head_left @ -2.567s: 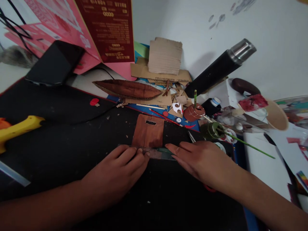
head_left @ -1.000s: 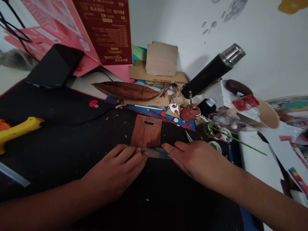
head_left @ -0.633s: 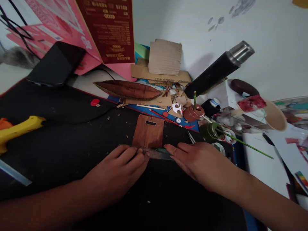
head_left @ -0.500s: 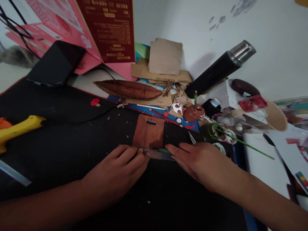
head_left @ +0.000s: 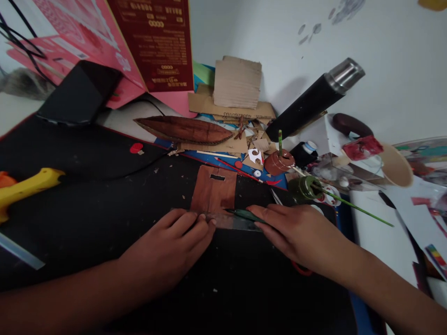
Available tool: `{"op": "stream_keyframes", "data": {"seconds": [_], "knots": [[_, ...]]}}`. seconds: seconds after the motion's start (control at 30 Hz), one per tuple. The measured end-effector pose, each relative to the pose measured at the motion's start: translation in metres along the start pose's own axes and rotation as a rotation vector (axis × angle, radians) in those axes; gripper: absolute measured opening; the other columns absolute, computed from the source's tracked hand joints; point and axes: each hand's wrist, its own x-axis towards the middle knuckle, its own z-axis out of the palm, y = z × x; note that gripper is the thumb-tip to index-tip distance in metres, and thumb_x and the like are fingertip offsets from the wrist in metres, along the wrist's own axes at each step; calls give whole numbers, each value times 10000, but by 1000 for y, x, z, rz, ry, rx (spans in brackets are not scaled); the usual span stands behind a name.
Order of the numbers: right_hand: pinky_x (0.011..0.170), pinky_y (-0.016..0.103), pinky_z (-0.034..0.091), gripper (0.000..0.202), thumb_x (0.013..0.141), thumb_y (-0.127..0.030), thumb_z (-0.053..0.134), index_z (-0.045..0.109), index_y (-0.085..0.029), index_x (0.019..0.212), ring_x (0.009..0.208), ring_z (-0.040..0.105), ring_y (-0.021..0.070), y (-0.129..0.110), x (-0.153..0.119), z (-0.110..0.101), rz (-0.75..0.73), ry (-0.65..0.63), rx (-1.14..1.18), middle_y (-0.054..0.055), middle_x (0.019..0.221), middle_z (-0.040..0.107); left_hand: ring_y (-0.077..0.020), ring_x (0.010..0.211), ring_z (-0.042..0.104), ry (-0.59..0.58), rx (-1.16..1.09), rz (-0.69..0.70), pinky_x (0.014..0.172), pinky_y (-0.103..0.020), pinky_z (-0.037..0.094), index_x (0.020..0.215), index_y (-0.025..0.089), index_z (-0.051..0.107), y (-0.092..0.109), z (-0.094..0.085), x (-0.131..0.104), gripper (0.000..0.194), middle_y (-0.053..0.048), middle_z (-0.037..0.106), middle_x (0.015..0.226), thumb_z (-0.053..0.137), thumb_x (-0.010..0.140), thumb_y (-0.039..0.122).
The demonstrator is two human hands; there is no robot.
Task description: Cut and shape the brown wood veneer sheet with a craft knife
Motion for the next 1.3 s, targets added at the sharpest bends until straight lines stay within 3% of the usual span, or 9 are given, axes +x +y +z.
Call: {"op": "stream_keyframes", "data": {"seconds": [0.5, 0.83, 1.3], "knots": [[564, 297, 415, 359, 1106, -284, 427, 666, -175, 1351, 656, 679, 154, -4, 4, 5, -27, -32, -49, 34, 859, 726, -261, 1028, 556, -20, 12, -4, 910, -399, 445, 1437, 124, 596, 1, -1, -1, 540, -93, 698, 1157, 655, 913, 242], [528, 321, 354, 352, 1049, -188, 527, 634, -159, 1383, 605, 640, 160, -4, 2, 6, -91, -36, -194, 8, 829, 685, -263, 1006, 553, 14, 13, -5, 895, -412, 440, 1406, 120, 618, 0, -1, 1, 497, -85, 706, 1134, 601, 914, 185], [522, 326, 334, 312, 1056, -212, 538, 661, -169, 1339, 620, 637, 149, -3, 17, 3, -115, -58, -140, -4, 808, 679, -257, 998, 545, 1, 23, 1, 884, -407, 441, 1388, 129, 630, 0, -1, 1, 473, -80, 696, 1112, 608, 923, 214]]}}
